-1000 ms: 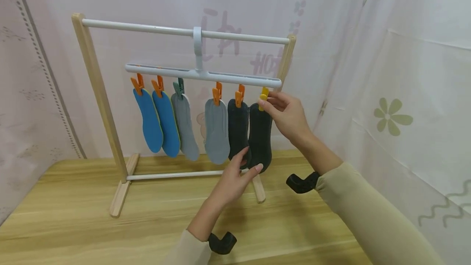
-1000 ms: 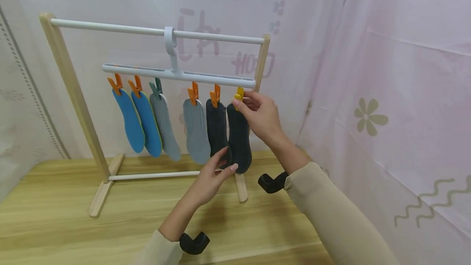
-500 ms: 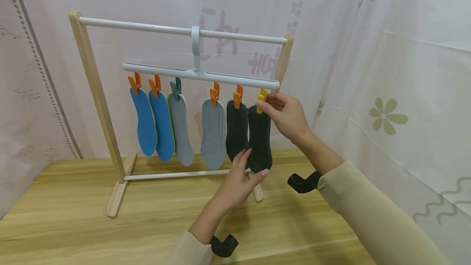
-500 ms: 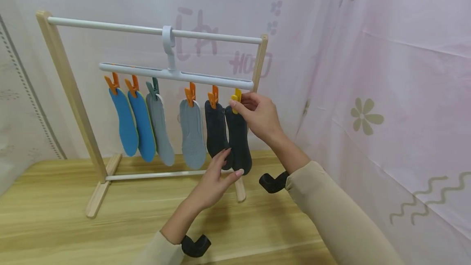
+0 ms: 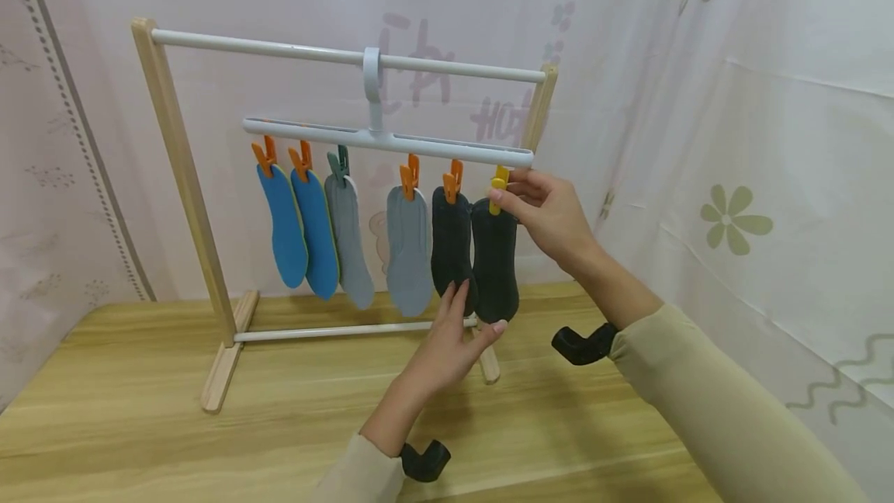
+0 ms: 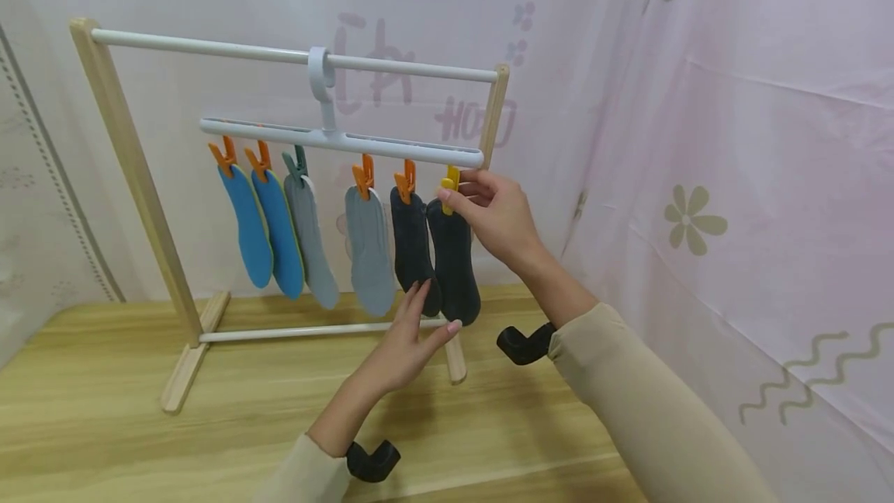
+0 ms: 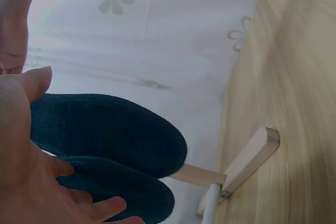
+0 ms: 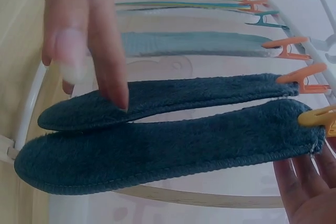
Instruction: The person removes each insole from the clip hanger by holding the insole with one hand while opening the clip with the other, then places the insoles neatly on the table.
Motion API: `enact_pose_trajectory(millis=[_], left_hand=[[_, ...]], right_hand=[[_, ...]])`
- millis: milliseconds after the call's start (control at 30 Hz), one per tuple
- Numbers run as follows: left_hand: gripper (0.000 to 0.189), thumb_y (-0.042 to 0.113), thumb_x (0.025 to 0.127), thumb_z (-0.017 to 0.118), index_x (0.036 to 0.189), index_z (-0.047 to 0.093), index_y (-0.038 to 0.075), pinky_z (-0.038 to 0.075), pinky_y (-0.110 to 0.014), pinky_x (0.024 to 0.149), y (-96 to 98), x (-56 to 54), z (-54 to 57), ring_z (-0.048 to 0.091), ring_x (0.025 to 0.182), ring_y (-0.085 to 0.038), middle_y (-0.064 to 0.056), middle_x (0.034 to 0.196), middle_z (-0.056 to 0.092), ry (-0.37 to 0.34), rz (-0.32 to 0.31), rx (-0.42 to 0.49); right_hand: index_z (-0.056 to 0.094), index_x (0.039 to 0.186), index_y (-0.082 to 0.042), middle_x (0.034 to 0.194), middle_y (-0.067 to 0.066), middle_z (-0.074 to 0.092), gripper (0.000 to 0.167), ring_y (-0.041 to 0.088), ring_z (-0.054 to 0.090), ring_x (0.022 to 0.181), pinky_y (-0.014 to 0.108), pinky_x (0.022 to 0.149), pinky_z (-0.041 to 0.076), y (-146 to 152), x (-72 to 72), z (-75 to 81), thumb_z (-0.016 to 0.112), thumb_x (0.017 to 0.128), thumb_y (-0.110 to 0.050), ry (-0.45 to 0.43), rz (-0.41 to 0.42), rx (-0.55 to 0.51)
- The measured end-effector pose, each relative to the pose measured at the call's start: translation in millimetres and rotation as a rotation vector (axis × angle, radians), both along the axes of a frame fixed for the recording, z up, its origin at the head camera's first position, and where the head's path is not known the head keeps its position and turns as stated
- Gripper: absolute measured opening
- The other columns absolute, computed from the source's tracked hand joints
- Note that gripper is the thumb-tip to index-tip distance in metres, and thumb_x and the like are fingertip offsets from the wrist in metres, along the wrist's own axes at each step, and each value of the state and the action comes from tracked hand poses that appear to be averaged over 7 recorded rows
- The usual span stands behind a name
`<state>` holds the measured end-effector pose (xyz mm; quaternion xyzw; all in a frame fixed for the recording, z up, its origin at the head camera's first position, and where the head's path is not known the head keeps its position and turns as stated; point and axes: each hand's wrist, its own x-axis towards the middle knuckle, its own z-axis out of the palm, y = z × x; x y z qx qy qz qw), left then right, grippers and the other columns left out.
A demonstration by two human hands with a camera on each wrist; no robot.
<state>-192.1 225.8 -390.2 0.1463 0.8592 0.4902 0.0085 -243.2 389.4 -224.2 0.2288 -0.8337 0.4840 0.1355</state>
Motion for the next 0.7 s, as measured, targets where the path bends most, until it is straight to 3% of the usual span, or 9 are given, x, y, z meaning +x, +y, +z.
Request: enact_pose_trajectory(millis=[267,600,700], left_hand=[[0.1,0.073,0.093,0.05,0.164,-0.002,0.025,0.026,-0.063,0.122,1.6,-5.5,-6.7,0.009,0.159,-0.034,-0.005,0.172,-0.007,-0.004,0.005,0.008],[0.102,0.07,0.094,0.054,0.161,-0.013,0.031,0.022,-0.062,0.124,-0.3,-8.2,-5.3,0.005,0.159,-0.032,-0.003,0.172,-0.011,0.009,0.053,0.071],[0.09,0.051,0.102,0.053,0.163,-0.008,0.023,0.024,-0.059,0.124,1.0,-8.6,-5.0,0.01,0.158,-0.034,-0.01,0.172,-0.003,0.06,0.075,0.102]], right_hand=[[0.059,0.134,-0.002,0.127,0.018,0.07,0.046,0.021,0.069,0.114,0.022,0.079,0.059,2,5.6,5.6,0.066,0.099,-0.029,-0.047,0.0,0.024],[0.057,0.135,0.0,0.13,0.018,0.068,0.05,0.007,0.068,0.099,0.023,0.072,0.061,2,10.0,11.4,0.068,0.097,-0.03,-0.085,0.025,0.035],[0.058,0.134,0.0,0.13,0.019,0.068,0.049,0.007,0.069,0.099,0.025,0.073,0.062,2,9.5,11.6,0.068,0.097,-0.031,-0.095,0.036,0.032]])
